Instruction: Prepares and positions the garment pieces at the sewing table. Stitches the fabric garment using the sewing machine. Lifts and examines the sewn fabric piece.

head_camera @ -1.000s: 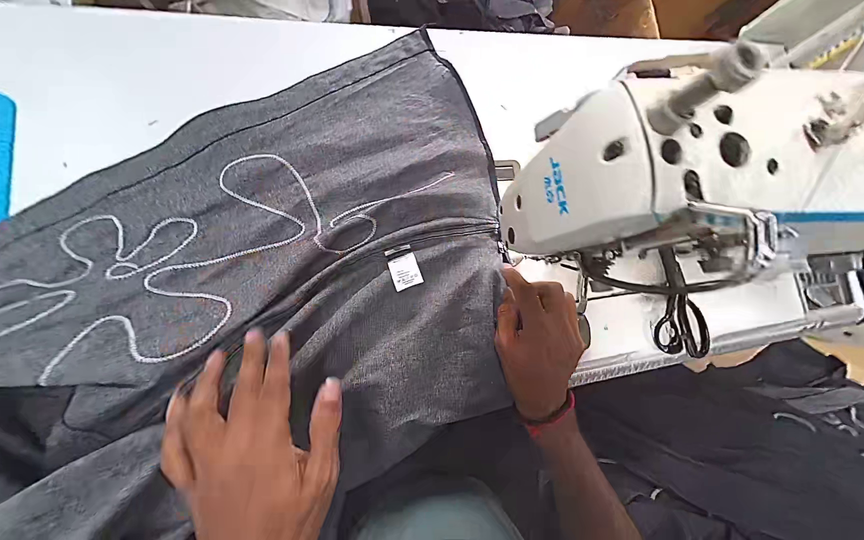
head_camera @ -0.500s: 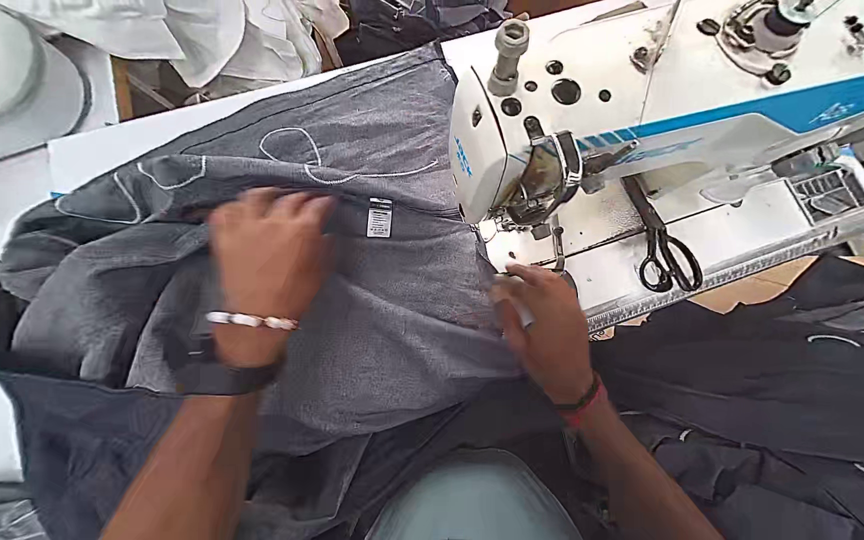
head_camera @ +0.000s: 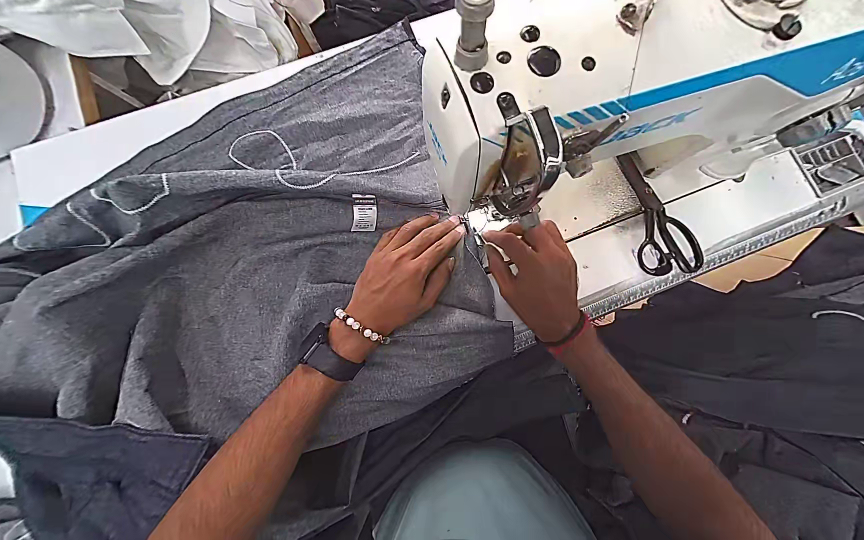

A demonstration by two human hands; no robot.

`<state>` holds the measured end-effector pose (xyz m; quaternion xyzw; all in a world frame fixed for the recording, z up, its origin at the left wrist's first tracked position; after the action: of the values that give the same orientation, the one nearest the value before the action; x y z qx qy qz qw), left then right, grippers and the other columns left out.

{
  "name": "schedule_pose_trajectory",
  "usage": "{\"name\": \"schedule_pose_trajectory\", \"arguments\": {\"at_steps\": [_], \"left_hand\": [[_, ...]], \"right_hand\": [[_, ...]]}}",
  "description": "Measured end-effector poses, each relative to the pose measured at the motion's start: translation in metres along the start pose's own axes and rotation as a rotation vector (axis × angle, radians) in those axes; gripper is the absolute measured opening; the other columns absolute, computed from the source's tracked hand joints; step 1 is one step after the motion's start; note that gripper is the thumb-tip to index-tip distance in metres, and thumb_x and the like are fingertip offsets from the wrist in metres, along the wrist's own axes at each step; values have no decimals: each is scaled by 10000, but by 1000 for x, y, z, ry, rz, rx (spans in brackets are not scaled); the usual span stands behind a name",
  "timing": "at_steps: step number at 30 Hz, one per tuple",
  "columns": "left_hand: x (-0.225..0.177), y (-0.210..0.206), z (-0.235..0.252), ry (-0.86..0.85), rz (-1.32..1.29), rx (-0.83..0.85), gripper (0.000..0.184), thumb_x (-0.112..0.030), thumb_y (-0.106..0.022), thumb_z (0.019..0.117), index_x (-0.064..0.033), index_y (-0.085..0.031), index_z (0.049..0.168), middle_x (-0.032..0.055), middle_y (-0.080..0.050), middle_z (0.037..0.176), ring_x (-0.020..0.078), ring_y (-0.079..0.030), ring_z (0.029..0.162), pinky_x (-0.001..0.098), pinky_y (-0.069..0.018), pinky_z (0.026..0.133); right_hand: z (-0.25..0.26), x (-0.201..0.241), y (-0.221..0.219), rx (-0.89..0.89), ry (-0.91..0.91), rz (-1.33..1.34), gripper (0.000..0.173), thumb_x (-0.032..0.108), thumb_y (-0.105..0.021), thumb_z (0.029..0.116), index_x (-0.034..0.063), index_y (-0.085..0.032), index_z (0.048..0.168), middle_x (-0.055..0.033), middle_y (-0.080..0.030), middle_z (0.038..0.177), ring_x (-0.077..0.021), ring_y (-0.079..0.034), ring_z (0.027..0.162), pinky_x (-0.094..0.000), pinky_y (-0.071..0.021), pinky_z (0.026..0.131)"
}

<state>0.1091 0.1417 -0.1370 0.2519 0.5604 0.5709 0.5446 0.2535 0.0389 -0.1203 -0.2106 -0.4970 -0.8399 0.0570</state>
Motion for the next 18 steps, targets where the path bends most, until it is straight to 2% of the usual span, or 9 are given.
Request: {"name": "schedule_pose_trajectory", "arguments": {"at_steps": [1, 4, 6, 8, 10, 12, 14, 16, 18], "left_hand": [[1, 0, 0, 1, -2, 14, 445, -323, -430, 1065, -193, -592, 1459, -34, -529, 1544, 191, -429, 1467, 441, -360, 1197], [3, 3, 4, -40, 4, 44, 441, -319, -418, 1064, -225, -598, 1456, -32, -540, 1530, 198, -444, 1450, 456, -362, 1178], [7, 7, 6, -100, 7, 57, 427, -303, -428, 1056, -249, -626, 1430, -21, -560, 1509, 224, -465, 1428, 472, -378, 1149], [13, 10, 9, -160, 20, 67, 424, -294, -435, 1046, -303, -637, 1419, -28, -566, 1500, 241, -473, 1411, 481, -382, 1127], [17, 8, 11, -186, 41, 72, 429, -311, -429, 1036, -361, -631, 1412, -47, -564, 1493, 239, -473, 1393, 485, -373, 1114], [10, 9, 11, -156, 53, 65, 413, -331, -455, 1027, -348, -660, 1385, -5, -585, 1468, 276, -479, 1380, 519, -357, 1107], [-2, 5, 10, -71, 68, 61, 434, -452, -478, 1014, -332, -657, 1390, 35, -565, 1481, 293, -461, 1389, 533, -342, 1113], [-16, -3, 4, 39, 97, 43, 579, -632, -497, 969, -317, -607, 1442, 54, -501, 1543, 292, -418, 1439, 539, -321, 1158], [-22, -12, -3, 137, 145, 56, 761, -760, -463, 920, -311, -499, 1534, 37, -395, 1633, 279, -327, 1516, 557, -229, 1233]], "right_hand": [[-4, 6, 0, -23, 50, 10, 212, 205, -624, 990, 187, -774, 1137, -48, -714, 1095, -244, -645, 1027, -409, -536, 818], [-20, 19, -4, 48, 192, 44, 331, 116, -552, 1000, 226, -741, 1247, 38, -688, 1351, -201, -571, 1313, -445, -445, 1043], [-29, 22, -8, 123, 221, 12, 382, 114, -524, 1000, 247, -706, 1309, 63, -645, 1424, -194, -515, 1388, -475, -382, 1092], [-31, 22, -9, 113, 196, -51, 356, 147, -515, 1011, 249, -711, 1290, 72, -657, 1404, -185, -538, 1357, -467, -391, 1065], [-33, 23, -6, 20, 149, -127, 303, 153, -534, 1009, 241, -753, 1198, 77, -708, 1319, -172, -614, 1238, -439, -423, 1002], [-34, 23, -3, -64, 101, -179, 254, 154, -561, 996, 223, -781, 1104, 82, -740, 1244, -168, -648, 1099, -424, -416, 932], [-34, 16, 1, -123, 19, -178, 232, 189, -570, 964, 189, -789, 1041, 52, -771, 1127, -188, -668, 999, -425, -445, 861], [-29, 0, 1, -92, -125, -135, 287, 363, -598, 948, 137, -750, 1040, -56, -722, 990, -270, -660, 931, -468, -503, 768], [-14, -6, -2, 27, -244, -64, 303, 423, -653, 923, 130, -731, 926, -100, -665, 1000, -308, -621, 951, -485, -501, 770]]}}
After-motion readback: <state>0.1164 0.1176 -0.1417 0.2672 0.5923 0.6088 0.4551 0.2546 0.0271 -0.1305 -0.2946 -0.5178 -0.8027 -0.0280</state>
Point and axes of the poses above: each hand's wrist, its own z-axis towards the middle knuckle, its own y-axis out of the back of the hand, x = y × z, the point moved 7 cm from there along z, towards the middle knuckle
